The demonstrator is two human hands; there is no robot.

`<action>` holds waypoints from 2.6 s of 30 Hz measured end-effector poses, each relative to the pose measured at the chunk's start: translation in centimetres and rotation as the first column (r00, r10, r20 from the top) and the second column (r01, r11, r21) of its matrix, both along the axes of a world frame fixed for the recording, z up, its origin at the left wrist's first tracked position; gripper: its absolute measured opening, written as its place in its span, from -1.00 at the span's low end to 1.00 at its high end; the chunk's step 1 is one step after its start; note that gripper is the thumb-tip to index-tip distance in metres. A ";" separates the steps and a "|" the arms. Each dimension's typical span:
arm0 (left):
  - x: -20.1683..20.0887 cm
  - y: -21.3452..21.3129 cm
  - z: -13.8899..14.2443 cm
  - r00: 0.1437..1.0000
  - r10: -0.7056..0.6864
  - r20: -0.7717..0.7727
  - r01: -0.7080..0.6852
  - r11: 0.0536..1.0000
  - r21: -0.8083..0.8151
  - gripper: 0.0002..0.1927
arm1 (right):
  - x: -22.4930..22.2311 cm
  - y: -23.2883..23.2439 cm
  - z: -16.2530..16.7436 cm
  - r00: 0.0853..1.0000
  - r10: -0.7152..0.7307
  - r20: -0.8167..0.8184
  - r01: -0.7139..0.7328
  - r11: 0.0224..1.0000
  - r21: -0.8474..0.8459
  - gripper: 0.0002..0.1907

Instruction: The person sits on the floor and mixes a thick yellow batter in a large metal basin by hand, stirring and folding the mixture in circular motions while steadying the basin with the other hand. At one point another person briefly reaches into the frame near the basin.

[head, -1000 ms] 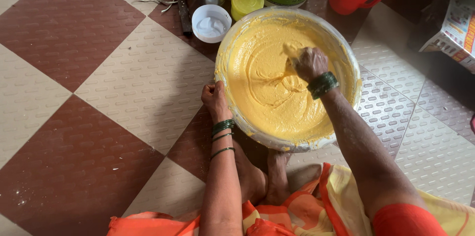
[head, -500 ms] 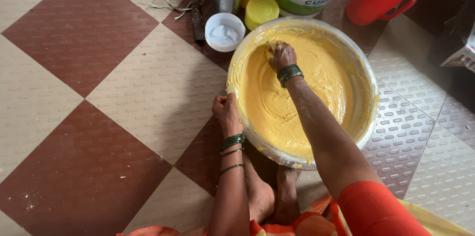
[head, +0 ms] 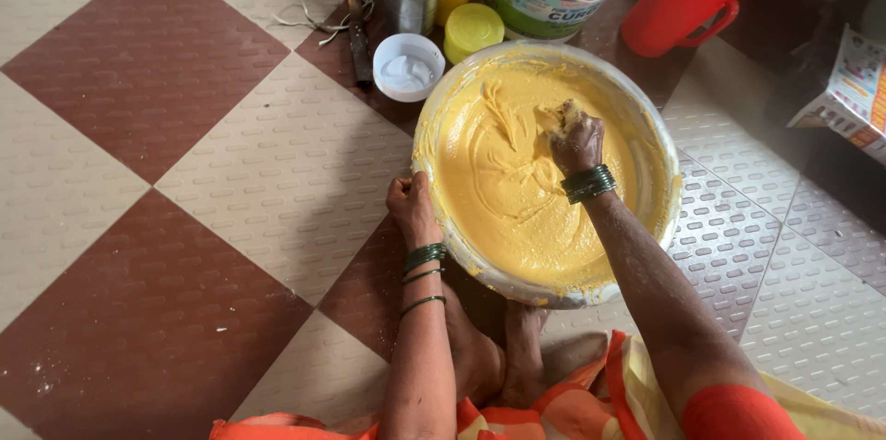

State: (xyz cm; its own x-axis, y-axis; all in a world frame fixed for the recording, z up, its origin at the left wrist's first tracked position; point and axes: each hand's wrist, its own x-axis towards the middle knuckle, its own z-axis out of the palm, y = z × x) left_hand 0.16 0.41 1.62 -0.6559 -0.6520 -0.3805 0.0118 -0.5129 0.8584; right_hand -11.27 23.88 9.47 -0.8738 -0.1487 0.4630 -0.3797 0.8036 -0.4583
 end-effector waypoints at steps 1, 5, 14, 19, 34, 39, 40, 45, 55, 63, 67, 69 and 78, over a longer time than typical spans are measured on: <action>0.0 0.0 0.0 1.000 0.001 0.000 -0.001 1.000 -0.002 -0.74 | 0.0 0.2 0.5 0.999 -0.013 0.032 0.013 1.000 0.008 -0.84; -0.1 -0.1 -0.1 1.000 0.000 -0.010 0.000 1.000 0.009 -0.74 | -0.9 0.7 0.7 0.949 -0.099 0.301 0.123 0.990 -0.063 -0.62; 0.3 0.0 0.1 1.000 -0.008 -0.005 0.008 1.000 0.010 -0.74 | -5.0 -2.3 -2.2 0.836 -0.181 0.518 0.131 0.983 0.133 -0.80; 0.4 0.1 0.0 1.000 -0.003 0.030 0.003 1.000 0.007 -0.75 | -5.9 -7.9 -3.7 0.940 -0.037 0.340 0.039 0.999 0.001 -0.67; 0.1 0.1 0.3 1.000 0.004 0.009 -0.004 1.000 0.001 -0.75 | -1.3 -5.3 -3.6 0.991 0.056 0.119 -0.066 0.995 0.075 -0.77; 0.0 0.0 0.1 1.000 -0.020 0.002 0.020 1.000 -0.008 -0.72 | 0.2 -0.3 -0.8 0.777 0.325 0.539 0.109 0.774 -0.624 -0.61; 0.0 0.0 0.1 1.000 -0.015 -0.013 0.015 1.000 0.000 -0.72 | 0.6 0.0 0.0 0.721 0.310 0.620 0.249 0.720 -0.648 -0.52; -0.3 -0.1 0.0 1.000 -0.011 -0.012 0.011 1.000 0.010 -0.72 | 3.4 0.2 2.9 0.441 0.872 0.211 -0.166 0.310 -0.936 -0.25; 0.6 -0.1 0.3 0.999 -0.004 -0.050 0.005 0.999 0.032 -0.74 | 0.7 2.3 -1.9 0.796 0.314 0.518 0.050 0.818 -0.573 -0.66; 1.9 -0.3 0.5 0.998 -0.030 -0.063 0.032 0.999 0.028 -0.72 | -6.4 6.6 -1.5 0.722 0.125 0.681 0.255 0.866 -0.429 -0.48; 2.3 -0.3 0.3 0.998 -0.015 -0.063 0.014 0.999 -0.030 -0.70 | -6.6 4.7 -5.4 0.583 -0.393 0.711 0.441 0.888 0.130 -0.41; 2.2 -0.3 0.4 0.998 -0.018 -0.064 0.015 0.998 -0.058 -0.70 | -5.2 3.2 -6.8 0.794 0.251 0.553 -0.066 0.941 -0.333 -0.40; 0.7 -0.2 -0.1 0.997 0.015 -0.079 -0.016 1.000 -0.011 -0.74 | 4.3 0.2 -7.4 0.345 0.129 0.930 -0.339 0.941 -0.004 -0.49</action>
